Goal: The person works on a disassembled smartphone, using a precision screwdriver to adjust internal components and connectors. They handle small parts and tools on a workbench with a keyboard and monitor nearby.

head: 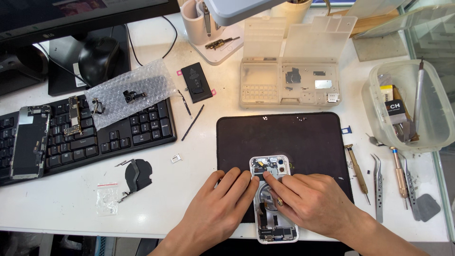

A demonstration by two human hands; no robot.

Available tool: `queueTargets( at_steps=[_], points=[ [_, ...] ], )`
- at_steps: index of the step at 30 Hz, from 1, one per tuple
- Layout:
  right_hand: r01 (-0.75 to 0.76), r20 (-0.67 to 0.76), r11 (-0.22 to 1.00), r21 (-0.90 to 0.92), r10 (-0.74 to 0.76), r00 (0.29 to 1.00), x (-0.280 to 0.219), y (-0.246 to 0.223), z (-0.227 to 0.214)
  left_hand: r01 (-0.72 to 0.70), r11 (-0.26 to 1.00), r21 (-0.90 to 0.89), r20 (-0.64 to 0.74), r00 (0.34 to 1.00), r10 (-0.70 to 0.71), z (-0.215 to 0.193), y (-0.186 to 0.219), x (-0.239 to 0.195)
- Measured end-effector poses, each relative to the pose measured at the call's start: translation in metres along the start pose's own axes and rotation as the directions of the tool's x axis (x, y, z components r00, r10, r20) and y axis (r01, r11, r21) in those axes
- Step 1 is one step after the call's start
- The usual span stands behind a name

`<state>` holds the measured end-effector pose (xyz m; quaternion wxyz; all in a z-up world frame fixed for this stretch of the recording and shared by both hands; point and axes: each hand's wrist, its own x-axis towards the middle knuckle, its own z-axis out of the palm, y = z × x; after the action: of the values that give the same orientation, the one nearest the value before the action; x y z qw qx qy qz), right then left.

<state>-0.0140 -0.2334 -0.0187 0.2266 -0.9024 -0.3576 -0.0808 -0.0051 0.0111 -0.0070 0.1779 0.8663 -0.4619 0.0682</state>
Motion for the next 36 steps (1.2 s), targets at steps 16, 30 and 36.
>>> queueTargets(
  at_steps=[16, 30, 36],
  points=[
    [0.0, -0.021, 1.0, 0.015, 0.0, 1.0, -0.003, -0.002, 0.006, -0.016, 0.999, 0.03, 0.057, 0.998, 0.014, 0.004, 0.001, 0.001],
    [-0.067, -0.068, 0.996, 0.057, 0.071, 0.995, -0.006, -0.002, 0.009, -0.026, 0.999, -0.037, 0.08, 0.996, 0.029, -0.013, -0.009, 0.011],
    [-0.072, -0.078, 0.994, 0.087, 0.079, 0.994, -0.008, -0.001, 0.012, -0.125, 0.992, -0.011, 0.198, 0.972, 0.125, -0.026, -0.021, 0.022]
  ],
)
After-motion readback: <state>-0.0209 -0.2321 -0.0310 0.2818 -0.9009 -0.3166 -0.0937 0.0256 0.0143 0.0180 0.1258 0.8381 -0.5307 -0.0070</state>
